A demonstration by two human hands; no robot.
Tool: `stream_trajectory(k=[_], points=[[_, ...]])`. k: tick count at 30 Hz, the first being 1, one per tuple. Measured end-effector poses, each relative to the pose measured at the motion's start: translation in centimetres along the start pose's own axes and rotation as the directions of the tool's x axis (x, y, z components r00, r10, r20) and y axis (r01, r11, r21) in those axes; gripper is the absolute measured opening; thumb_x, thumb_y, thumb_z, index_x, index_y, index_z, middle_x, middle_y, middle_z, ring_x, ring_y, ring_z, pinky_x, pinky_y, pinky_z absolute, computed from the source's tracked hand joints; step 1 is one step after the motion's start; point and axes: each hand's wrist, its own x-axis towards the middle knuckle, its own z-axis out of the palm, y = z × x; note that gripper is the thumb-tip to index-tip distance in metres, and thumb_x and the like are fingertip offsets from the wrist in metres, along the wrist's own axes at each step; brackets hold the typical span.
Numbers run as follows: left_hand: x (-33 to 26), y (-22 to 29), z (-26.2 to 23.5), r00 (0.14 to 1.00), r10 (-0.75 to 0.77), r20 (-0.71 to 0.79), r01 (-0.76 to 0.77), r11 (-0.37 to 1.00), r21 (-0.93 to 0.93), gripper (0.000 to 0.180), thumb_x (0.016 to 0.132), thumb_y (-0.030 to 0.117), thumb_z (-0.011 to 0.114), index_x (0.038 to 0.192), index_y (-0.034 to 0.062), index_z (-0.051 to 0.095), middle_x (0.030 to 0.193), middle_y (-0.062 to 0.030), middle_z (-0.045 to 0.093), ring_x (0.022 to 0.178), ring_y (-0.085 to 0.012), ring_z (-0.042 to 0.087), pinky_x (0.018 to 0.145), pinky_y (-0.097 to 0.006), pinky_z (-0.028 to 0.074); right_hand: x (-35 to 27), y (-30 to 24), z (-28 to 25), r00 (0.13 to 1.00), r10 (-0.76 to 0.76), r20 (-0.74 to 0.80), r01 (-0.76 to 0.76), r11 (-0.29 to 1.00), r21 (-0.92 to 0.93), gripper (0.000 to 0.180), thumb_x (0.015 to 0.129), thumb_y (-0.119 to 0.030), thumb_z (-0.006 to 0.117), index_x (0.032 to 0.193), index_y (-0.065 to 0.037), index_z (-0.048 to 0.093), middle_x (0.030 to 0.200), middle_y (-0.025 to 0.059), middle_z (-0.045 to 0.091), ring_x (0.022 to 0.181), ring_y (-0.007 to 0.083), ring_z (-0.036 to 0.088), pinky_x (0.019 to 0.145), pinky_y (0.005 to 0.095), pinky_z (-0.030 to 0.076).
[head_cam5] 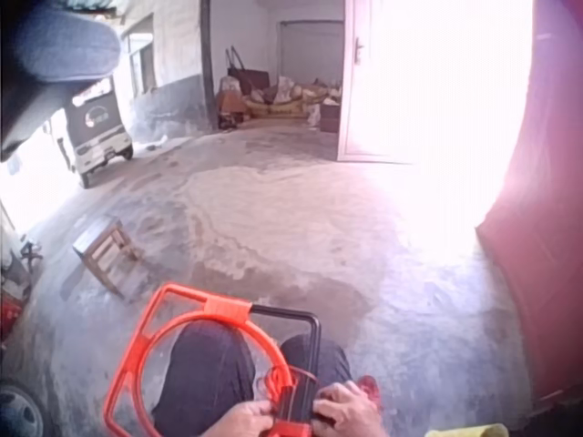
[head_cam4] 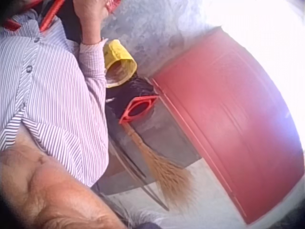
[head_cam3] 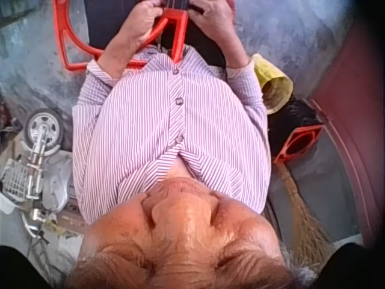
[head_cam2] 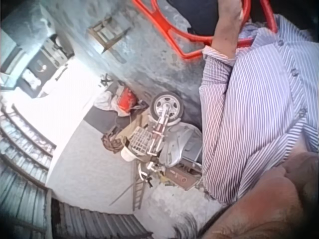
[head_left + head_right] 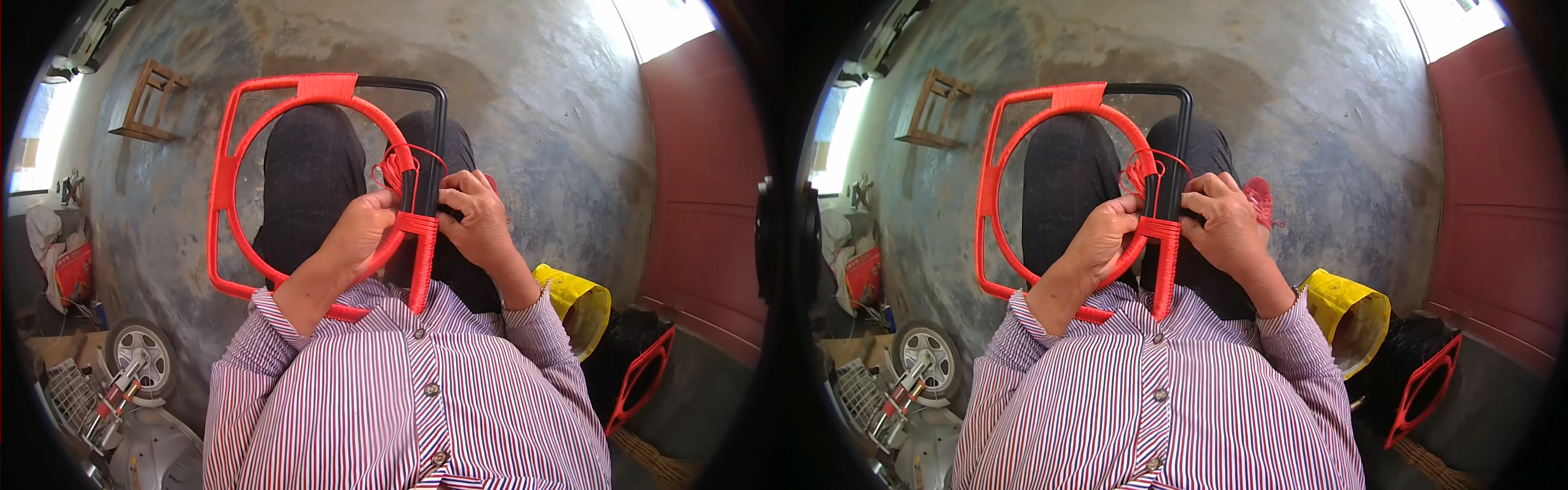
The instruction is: Wrapping red twine around a circular furniture frame component.
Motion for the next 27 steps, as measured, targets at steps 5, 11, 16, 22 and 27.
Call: stream_trajectory(k=[5, 11, 16, 22, 27], points=[[-0.2, 0.0, 0.0, 1.0, 0.008, 0.022, -0.008, 1.0, 0.02, 0.037, 0.088, -0.013, 0.041, 0.123, -0.0107, 0.053, 0.109, -0.0169, 0.063, 0.092, -0.0217, 0.068, 0.084, -0.032, 0.059, -0.1, -0.6, 0.1, 0.998, -0.022, -0.054, 0.019, 0.998, -0.059, 0.025, 0.067, -0.01, 0.075, 0.091, -0.006, 0.071, 0.099, 0.0056, 0.063, 0.094, 0.0264, 0.059, 0.08, 0.038, 0.052], [-0.3, 0.2, -0.1, 0.994, -0.028, 0.102, 0.023, 0.998, 0.05, 0.037, 0.089, -0.011, 0.038, 0.122, -0.0111, 0.055, 0.111, -0.0195, 0.064, 0.094, -0.023, 0.069, 0.088, -0.033, 0.058, -0.5, -0.5, 0.7, 0.987, -0.037, -0.153, 0.027, 0.998, -0.065, 0.024, 0.066, -0.006, 0.074, 0.09, -0.006, 0.07, 0.095, 0.0058, 0.064, 0.09, 0.0265, 0.061, 0.078, 0.0383, 0.052], [-0.4, 0.3, 0.1, 0.998, -0.029, 0.06, 0.023, 0.996, 0.09, 0.034, 0.088, -0.007, 0.042, 0.119, -0.0088, 0.057, 0.104, -0.017, 0.067, 0.087, -0.0208, 0.069, 0.081, -0.031, 0.058, -1.0, 0.4, 1.2, 0.98, 0.006, -0.198, 0.016, 0.994, 0.107, 0.016, 0.067, -0.002, 0.072, 0.082, -0.004, 0.07, 0.098, 0.0066, 0.066, 0.088, 0.0251, 0.061, 0.077, 0.0372, 0.051], [0.1, 0.1, -0.9, 0.999, -0.034, 0.008, 0.033, 0.993, 0.116, 0.029, 0.087, -0.006, 0.045, 0.113, -0.0052, 0.058, 0.095, -0.0144, 0.069, 0.078, -0.0184, 0.068, 0.071, -0.029, 0.057, -2.3, 1.5, -0.8, 0.936, 0.333, -0.113, -0.138, 0.643, 0.754, 0.007, 0.075, -0.005, 0.053, 0.075, 0.0, 0.058, 0.103, 0.0129, 0.062, 0.098, 0.0217, 0.057, 0.083, 0.0333, 0.046], [-0.3, 0.5, 0.1, 0.999, -0.01, -0.038, 0.015, 0.993, 0.12, 0.024, 0.09, -0.004, 0.046, 0.112, -0.0033, 0.055, 0.094, -0.0137, 0.068, 0.071, -0.0178, 0.065, 0.064, -0.029, 0.055, -3.1, 1.9, -5.0, 0.986, 0.164, 0.022, 0.013, -0.209, 0.978, 0.017, 0.085, -0.023, 0.047, 0.087, -0.007, 0.052, 0.079, 0.0083, 0.056, 0.067, 0.0181, 0.049, 0.066, 0.0329, 0.042]])
